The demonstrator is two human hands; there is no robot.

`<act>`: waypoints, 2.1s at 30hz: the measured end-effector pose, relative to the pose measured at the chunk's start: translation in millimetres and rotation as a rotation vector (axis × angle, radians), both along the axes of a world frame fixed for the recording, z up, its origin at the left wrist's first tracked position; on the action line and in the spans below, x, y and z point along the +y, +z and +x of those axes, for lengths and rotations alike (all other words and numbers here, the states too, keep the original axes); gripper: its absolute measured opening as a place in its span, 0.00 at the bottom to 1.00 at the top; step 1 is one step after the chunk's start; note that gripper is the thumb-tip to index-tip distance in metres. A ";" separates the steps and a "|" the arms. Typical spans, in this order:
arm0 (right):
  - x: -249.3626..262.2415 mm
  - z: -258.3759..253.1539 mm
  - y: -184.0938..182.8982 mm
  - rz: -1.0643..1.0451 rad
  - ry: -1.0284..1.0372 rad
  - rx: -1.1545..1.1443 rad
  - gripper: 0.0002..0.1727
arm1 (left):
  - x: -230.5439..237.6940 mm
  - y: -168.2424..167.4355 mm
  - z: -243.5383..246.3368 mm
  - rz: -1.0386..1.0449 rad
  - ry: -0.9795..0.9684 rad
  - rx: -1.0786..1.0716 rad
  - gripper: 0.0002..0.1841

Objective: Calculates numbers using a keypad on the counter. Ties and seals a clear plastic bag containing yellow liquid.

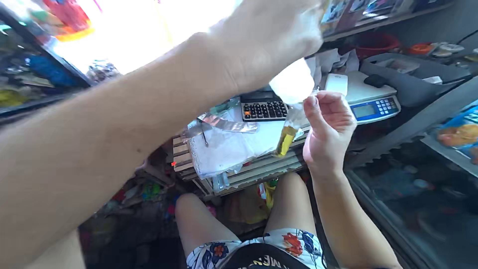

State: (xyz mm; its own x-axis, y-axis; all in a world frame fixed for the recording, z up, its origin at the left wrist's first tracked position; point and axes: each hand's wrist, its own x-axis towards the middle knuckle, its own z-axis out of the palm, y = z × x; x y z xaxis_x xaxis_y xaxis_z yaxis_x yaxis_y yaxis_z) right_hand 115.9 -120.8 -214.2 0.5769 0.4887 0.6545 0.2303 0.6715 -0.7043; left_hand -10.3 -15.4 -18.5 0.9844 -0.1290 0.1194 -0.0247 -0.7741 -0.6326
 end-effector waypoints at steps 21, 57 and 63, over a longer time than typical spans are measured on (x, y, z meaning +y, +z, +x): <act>-55.4 42.1 -51.5 -0.049 -0.131 -0.236 0.06 | 180.9 -101.8 -15.9 -1.157 0.421 -1.242 0.41; -137.0 65.6 -118.6 -0.181 -0.144 -0.187 0.06 | 112.6 -284.1 35.2 -0.650 0.599 -0.624 0.13; -136.1 65.5 -118.3 -0.175 -0.153 -0.186 0.05 | 110.6 -279.6 51.2 -0.683 0.586 -0.501 0.17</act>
